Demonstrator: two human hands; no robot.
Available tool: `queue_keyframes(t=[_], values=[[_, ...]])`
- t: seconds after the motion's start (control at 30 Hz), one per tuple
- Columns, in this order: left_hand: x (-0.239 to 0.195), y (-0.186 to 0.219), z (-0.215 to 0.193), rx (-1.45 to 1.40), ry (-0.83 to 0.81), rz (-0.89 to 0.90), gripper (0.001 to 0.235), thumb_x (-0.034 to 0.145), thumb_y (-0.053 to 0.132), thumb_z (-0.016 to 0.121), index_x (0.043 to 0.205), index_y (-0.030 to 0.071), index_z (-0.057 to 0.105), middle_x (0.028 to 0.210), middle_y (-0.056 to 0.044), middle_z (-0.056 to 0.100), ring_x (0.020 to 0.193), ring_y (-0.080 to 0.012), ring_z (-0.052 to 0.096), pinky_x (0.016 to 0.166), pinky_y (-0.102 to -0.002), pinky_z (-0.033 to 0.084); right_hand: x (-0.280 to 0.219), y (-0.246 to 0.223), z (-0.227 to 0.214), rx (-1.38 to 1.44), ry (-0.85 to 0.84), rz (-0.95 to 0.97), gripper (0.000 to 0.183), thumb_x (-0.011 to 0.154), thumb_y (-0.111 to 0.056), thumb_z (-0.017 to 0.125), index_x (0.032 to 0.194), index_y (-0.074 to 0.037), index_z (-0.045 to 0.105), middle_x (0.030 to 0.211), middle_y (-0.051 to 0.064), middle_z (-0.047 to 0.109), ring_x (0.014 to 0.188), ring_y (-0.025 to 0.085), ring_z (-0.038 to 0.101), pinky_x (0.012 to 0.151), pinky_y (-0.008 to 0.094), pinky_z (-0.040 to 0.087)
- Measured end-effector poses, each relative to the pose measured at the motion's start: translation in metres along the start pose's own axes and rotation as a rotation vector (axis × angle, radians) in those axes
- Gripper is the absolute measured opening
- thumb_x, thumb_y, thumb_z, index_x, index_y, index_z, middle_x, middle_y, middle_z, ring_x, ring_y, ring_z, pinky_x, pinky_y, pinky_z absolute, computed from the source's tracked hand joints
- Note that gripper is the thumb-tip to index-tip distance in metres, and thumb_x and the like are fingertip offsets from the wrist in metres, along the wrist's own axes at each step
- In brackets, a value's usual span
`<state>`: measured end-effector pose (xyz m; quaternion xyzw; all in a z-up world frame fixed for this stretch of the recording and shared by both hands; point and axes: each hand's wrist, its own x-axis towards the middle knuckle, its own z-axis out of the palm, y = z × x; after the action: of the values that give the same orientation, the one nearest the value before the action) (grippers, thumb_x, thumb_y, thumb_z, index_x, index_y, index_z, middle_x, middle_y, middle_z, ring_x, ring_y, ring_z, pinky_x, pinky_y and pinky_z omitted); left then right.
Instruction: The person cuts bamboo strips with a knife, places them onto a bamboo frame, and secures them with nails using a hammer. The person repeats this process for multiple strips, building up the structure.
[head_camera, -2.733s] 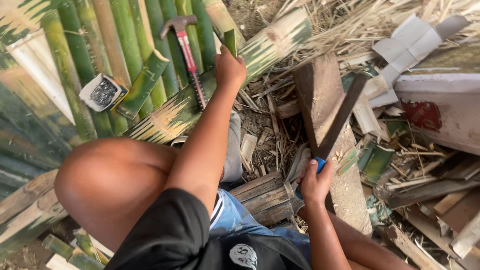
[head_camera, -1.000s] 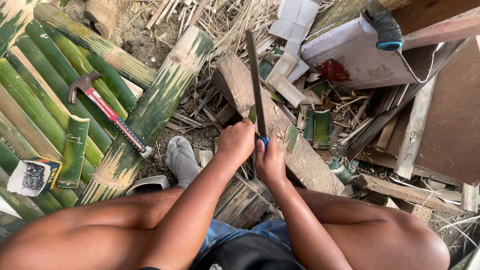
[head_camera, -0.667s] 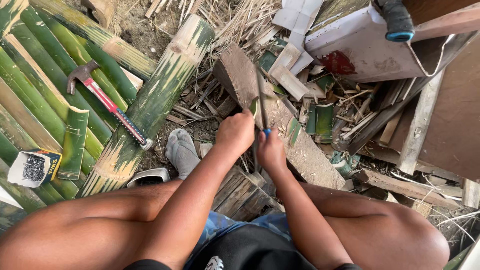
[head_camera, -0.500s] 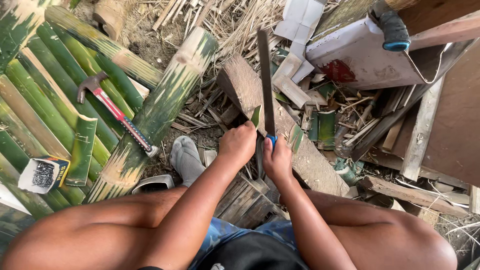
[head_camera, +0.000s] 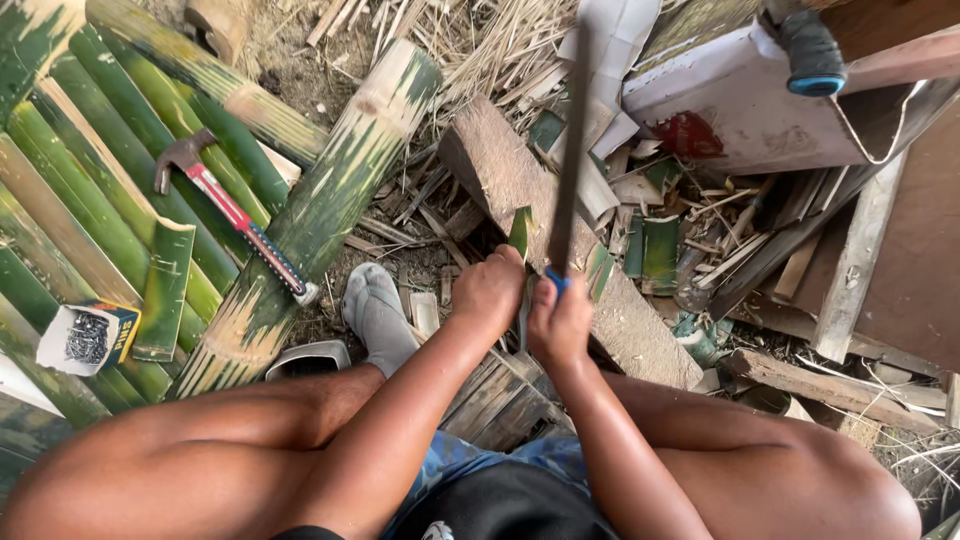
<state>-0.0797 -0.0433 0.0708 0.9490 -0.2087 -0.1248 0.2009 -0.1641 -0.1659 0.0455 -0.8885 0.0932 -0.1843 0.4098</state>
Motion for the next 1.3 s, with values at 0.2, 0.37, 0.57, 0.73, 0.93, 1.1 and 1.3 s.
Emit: queue_keyframes(t=[0.2,0.37,0.57,0.73,0.93,1.1,1.3], values=[[0.001,-0.011,0.009,-0.032,-0.125,0.006,0.038,0.092,0.006,0.056,0.123,-0.017,0.056,0.084,-0.025,0.073,0.066,-0.0320,0.077,0.053,-0.038,0.063,-0.006,0.024,0.014,-0.111,-0.154,0.174,0.030,0.107,-0.029,0.055,0.110,0.001,0.049,0.072,0.018,0.061,0.056,0.040,0.063,0.052,0.046,0.049],[0.000,-0.007,0.005,0.076,0.012,-0.008,0.036,0.092,0.009,0.056,0.118,-0.014,0.060,0.085,-0.022,0.074,0.070,-0.0336,0.077,0.055,-0.040,0.062,0.003,0.024,0.021,-0.311,-0.299,0.279,0.031,0.108,-0.031,0.059,0.107,0.000,0.053,0.076,0.020,0.065,0.063,0.043,0.065,0.058,0.049,0.049],[-0.006,-0.028,0.028,-0.065,-0.059,-0.011,0.022,0.097,0.009,0.053,0.113,-0.004,0.061,0.085,-0.020,0.074,0.072,-0.0371,0.076,0.064,-0.047,0.061,-0.021,0.006,-0.001,0.450,0.107,0.090,0.038,0.106,-0.031,0.056,0.118,0.004,0.048,0.080,0.026,0.060,0.060,0.044,0.056,0.058,0.049,0.048],[-0.003,-0.024,0.025,0.036,-0.081,-0.010,0.036,0.092,0.009,0.056,0.123,-0.009,0.052,0.086,-0.024,0.074,0.072,-0.0351,0.077,0.060,-0.043,0.063,-0.004,0.003,0.018,-0.278,-0.319,0.353,0.032,0.105,-0.028,0.058,0.112,0.002,0.051,0.083,0.031,0.068,0.075,0.052,0.065,0.065,0.054,0.051],[-0.010,-0.017,0.032,-0.026,-0.011,-0.030,0.032,0.093,0.008,0.057,0.118,-0.011,0.053,0.087,-0.025,0.074,0.075,-0.0381,0.076,0.060,-0.043,0.063,-0.020,0.008,0.007,0.150,-0.093,0.207,0.031,0.103,-0.027,0.052,0.106,0.003,0.049,0.075,0.032,0.061,0.063,0.052,0.059,0.058,0.056,0.050],[-0.011,-0.033,0.046,-0.030,-0.088,-0.043,0.028,0.096,0.009,0.055,0.120,-0.006,0.053,0.090,-0.023,0.073,0.076,-0.0376,0.076,0.064,-0.044,0.063,-0.028,0.023,0.023,-0.120,-0.227,0.247,0.033,0.106,-0.028,0.055,0.107,0.004,0.048,0.076,0.028,0.063,0.066,0.049,0.061,0.059,0.055,0.051],[-0.006,-0.029,0.054,0.031,-0.003,-0.078,0.037,0.095,0.011,0.052,0.126,-0.009,0.049,0.092,-0.023,0.072,0.077,-0.0386,0.076,0.062,-0.045,0.062,-0.015,0.014,0.029,-0.190,-0.194,0.259,0.035,0.103,-0.025,0.056,0.116,0.006,0.048,0.074,0.028,0.066,0.065,0.047,0.064,0.059,0.056,0.051]])
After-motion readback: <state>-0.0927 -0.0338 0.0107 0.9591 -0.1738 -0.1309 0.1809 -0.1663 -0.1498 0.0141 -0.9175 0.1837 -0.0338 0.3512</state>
